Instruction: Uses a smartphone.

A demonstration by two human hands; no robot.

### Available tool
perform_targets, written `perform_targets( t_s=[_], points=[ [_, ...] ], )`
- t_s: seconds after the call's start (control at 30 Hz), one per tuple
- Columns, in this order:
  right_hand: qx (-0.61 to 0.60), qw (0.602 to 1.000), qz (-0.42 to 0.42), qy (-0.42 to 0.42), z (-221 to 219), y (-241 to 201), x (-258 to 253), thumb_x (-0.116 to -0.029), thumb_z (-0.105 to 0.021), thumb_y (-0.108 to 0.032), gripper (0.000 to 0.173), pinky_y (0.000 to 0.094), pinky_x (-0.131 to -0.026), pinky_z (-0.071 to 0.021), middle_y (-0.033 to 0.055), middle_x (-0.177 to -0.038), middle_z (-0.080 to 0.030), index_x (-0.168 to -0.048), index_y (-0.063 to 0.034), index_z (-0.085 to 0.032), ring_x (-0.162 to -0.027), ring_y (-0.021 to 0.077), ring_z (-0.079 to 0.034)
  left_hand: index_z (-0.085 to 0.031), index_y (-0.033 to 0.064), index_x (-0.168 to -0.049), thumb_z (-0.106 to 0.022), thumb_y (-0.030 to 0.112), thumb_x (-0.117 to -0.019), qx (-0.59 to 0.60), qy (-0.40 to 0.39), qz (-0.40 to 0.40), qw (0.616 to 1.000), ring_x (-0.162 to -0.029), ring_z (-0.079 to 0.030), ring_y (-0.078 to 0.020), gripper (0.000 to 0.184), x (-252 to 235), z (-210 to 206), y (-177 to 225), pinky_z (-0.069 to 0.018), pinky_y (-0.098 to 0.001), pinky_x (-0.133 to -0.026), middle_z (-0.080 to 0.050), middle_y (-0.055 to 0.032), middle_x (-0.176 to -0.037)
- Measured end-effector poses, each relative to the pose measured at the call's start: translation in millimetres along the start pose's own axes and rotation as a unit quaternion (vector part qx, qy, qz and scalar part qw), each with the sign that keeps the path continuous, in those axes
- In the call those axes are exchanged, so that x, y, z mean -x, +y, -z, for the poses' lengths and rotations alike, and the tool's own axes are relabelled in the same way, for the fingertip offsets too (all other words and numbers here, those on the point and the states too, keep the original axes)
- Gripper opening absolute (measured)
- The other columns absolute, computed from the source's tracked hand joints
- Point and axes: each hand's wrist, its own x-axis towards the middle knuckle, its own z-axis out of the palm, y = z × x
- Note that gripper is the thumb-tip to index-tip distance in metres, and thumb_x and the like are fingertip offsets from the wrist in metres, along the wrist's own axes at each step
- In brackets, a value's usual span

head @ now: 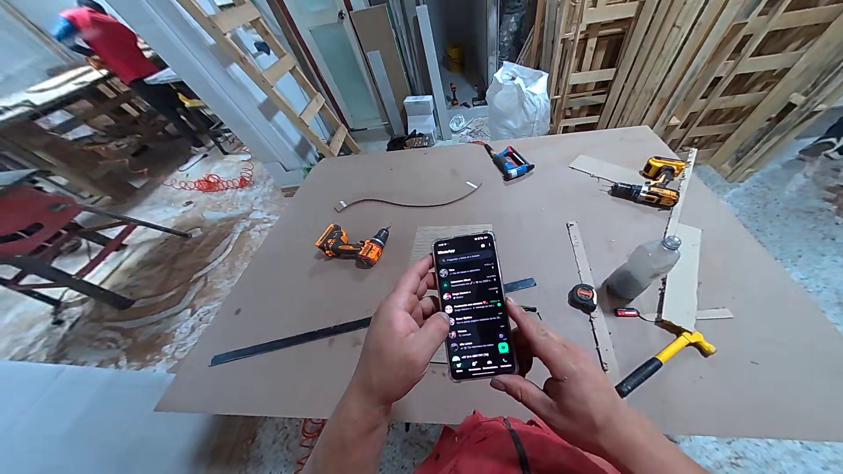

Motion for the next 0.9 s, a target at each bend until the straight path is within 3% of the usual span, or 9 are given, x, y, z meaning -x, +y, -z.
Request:
perform_targets(
  t_s=[0.6,0.67,0.77,0.9],
  points=[
    [-0.003,1.000,-0.003,0.004,-0.5,-1.3,1.8,-0.0946,-0.075,-0.038,0.079,0.0260,-0.078,-0.0628,0.0046,-0.114,-0.072,-0.159,-0.0091,-0.038,-0.088,0.0062,-0.070,-0.043,0.0116,-0.155,-0.057,0.000,-0.0870,0.012,0.010,-0.009,1.000,-0.105,-0.073,-0.0312,0.070,1.0,-3.0,-0.4,-0.0652,-0.0450,-0.086,-0.065,-0.0149,-0.133],
    [0.001,1.000,-0.005,0.005,-0.9,-1.8,2.4,-0.0946,-0.075,-0.039,0.079,0.0262,-0.080,-0.0630,0.0046,-0.114,-0.072,-0.158,-0.0092,-0.038,-0.089,0.0063,-0.070,-0.047,0.0099,-0.151,-0.056,0.003,-0.0910,0.006,0.025,-0.016,1.000,-0.106,-0.072,-0.0301,0.061,0.8,-2.9,-0.5,-0.0647,-0.0441,-0.086,-0.068,-0.0146,-0.129],
    [0.004,1.000,-0.010,-0.003,-1.7,-2.6,3.3,-0.0946,-0.075,-0.040,0.080,0.0278,-0.080,-0.0635,0.0052,-0.114,-0.072,-0.158,-0.0090,-0.039,-0.089,0.0071,-0.071,-0.057,0.0054,-0.141,-0.052,0.005,-0.0967,-0.001,0.065,-0.033,0.997,-0.097,-0.074,-0.0287,0.044,0.0,-3.3,-0.2,-0.0648,-0.0427,-0.081,-0.073,-0.0159,-0.114],
    [0.000,1.000,-0.006,-0.010,-2.6,-2.8,3.2,-0.0949,-0.075,-0.040,0.080,0.0273,-0.080,-0.0632,0.0059,-0.114,-0.072,-0.159,-0.0082,-0.038,-0.090,0.0070,-0.070,-0.059,0.0027,-0.135,-0.050,0.009,-0.1012,0.018,0.088,-0.040,0.995,-0.089,-0.076,-0.0277,0.036,-0.1,-4.2,0.8,-0.0652,-0.0407,-0.078,-0.075,-0.0173,-0.107]
  ],
)
